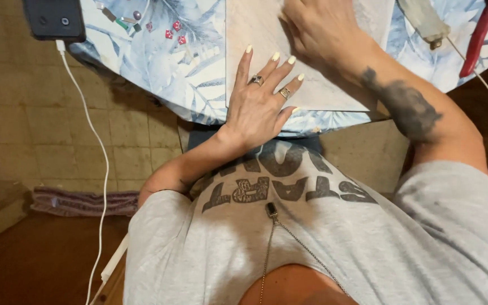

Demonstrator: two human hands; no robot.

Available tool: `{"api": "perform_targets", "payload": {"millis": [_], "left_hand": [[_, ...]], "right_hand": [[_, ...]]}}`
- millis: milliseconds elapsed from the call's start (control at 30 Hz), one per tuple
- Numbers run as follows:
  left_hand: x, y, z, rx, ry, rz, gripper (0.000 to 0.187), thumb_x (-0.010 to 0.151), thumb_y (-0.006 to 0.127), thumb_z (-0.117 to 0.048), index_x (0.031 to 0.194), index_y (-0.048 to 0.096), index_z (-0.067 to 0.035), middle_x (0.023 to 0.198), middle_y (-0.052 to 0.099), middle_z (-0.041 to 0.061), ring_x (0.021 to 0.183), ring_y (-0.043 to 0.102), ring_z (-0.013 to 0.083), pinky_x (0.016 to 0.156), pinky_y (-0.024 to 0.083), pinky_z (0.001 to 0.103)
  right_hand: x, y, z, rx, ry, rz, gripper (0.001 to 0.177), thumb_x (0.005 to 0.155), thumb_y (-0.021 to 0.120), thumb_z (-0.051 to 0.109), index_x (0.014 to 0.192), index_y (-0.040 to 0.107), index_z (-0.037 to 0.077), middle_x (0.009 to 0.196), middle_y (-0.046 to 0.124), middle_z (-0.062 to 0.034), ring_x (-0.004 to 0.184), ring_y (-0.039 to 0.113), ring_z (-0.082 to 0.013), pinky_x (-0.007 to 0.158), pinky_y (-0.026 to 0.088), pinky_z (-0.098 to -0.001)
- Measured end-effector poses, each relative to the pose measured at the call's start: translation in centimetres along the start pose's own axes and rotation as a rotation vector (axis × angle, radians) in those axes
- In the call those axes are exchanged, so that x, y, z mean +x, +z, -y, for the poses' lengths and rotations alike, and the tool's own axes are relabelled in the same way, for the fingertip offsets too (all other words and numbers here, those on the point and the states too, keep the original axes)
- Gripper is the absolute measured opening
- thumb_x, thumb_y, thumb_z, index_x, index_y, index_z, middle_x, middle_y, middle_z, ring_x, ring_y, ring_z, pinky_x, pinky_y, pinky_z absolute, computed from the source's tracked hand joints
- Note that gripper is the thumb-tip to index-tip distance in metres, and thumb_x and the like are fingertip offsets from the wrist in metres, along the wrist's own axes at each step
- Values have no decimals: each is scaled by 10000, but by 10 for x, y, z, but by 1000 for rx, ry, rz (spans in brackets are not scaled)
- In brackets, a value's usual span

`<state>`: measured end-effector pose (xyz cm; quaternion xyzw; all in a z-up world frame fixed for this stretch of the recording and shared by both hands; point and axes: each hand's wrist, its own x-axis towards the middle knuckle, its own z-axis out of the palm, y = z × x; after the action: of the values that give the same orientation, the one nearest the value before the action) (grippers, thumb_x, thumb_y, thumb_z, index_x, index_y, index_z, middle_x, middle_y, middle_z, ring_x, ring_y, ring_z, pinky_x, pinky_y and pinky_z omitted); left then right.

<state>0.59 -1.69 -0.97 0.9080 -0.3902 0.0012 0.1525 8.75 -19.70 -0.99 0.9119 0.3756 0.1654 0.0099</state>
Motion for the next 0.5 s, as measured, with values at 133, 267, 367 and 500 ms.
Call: {"api": "perform_targets", "payload": {"millis": [133,267,367,500], "left_hand": [[1,-4,3,-5,21,-78,449,815,538,-406,1205,521,-183,1286,427,83,1206,391,262,1024,17,535],[-1,-6,1,5,59,-150,457,769,612,-393,1153,570,-149,1228,483,97,1137,475,291,1031,25,531],[9,-3,-6,-167,-4,-175,521,844,556,-387,1250,379,-112,1166,556,108,1143,497,278,1030,48,537],[14,-4,-11,-443,-21,-316,588,854,625,-203,1288,252,-68,1235,491,145,1170,501,264,1046,335,465]], "right_hand": [[-65,-35,8,90,76,133,249,923,465,144,680,437,98,606,446,-39,482,406,-185,435,308,-305],[-114,-61,17,-18,209,289,285,950,490,243,699,502,109,620,458,17,474,434,-136,381,329,-267],[-98,-62,27,506,396,-17,342,1001,384,143,693,411,-5,598,369,-99,509,317,-207,469,237,-337],[-59,-67,48,927,524,-222,378,977,387,248,735,518,-11,643,514,-85,541,470,-154,489,354,-261]]}}
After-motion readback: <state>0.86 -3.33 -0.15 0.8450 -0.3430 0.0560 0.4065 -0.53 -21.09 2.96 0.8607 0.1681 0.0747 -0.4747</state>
